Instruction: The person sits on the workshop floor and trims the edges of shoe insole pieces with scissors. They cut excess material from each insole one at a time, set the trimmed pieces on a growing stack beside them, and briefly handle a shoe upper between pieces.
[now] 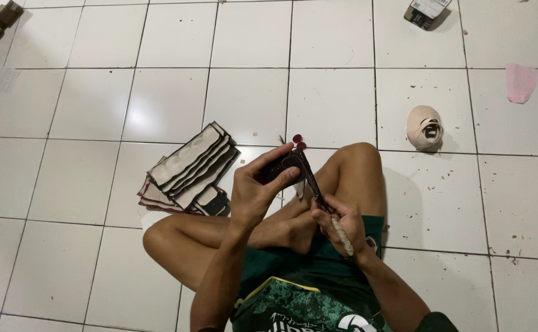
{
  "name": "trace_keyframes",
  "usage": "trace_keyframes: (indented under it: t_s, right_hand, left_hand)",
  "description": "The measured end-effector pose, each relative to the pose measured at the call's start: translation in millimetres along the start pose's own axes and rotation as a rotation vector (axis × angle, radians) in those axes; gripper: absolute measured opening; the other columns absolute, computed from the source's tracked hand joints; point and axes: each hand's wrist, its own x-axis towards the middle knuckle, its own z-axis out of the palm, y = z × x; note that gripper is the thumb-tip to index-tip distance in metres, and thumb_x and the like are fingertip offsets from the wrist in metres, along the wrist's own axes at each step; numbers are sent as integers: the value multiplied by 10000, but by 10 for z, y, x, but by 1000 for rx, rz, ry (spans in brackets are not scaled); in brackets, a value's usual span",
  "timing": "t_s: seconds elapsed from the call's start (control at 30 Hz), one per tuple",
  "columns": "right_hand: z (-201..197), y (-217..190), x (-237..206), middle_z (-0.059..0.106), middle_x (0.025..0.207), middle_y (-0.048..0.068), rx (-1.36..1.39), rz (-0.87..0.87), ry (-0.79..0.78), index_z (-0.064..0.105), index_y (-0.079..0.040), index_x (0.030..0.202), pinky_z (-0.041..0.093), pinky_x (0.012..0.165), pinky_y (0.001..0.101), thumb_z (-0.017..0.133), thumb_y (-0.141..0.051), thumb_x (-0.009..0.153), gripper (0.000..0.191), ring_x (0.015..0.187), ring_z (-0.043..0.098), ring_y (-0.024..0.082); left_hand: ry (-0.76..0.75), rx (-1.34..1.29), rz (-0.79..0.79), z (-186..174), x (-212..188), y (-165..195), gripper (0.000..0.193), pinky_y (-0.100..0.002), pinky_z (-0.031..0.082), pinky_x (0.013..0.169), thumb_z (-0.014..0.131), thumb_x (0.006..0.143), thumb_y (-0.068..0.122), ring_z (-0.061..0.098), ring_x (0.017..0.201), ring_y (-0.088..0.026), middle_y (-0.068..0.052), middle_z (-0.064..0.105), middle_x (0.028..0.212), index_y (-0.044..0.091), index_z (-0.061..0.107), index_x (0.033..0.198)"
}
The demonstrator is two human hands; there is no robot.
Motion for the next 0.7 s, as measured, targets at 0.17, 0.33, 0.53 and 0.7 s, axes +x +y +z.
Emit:
trace_keyframes:
  t_s: [0.17,0.33,0.53,0.7]
  right_hand:
    - [68,65,50,565,612,-71,-93,-35,67,720,-33,954,368,473,182,726,-386,934,354,526,486,10]
    - [227,153,178,648,791,-56,-28,-153,141,705,6,1034,443,595,187,731,-329,982,340,701,555,12]
    - [274,123,178,603,738,-22,-105,-180,151,710,19,1013,400,567,212,748,-382,964,406,670,499,31]
    - [283,-7,185,603,693,-32,-105,-165,114,706,13,1035,386,511,212,711,-472,948,493,610,488,30]
  left_hand:
    - [167,-204,95,112,-52,-194,738,-294,641,868,720,902,1,704,1077,-199,-192,628,1363,50,371,1550]
    - [324,-257,242,359,-139,-483,622,-331,584,1072,668,1016,-47,633,1308,-220,-251,544,1537,-22,421,1586]
    - [458,-302,297,339,-75,-525,575,-281,615,958,656,974,4,670,1149,-136,-141,555,1494,54,451,1509]
    - [448,-58,108,294,-118,-454,312,-234,605,809,746,946,24,730,950,-136,-156,760,1100,-27,737,1253]
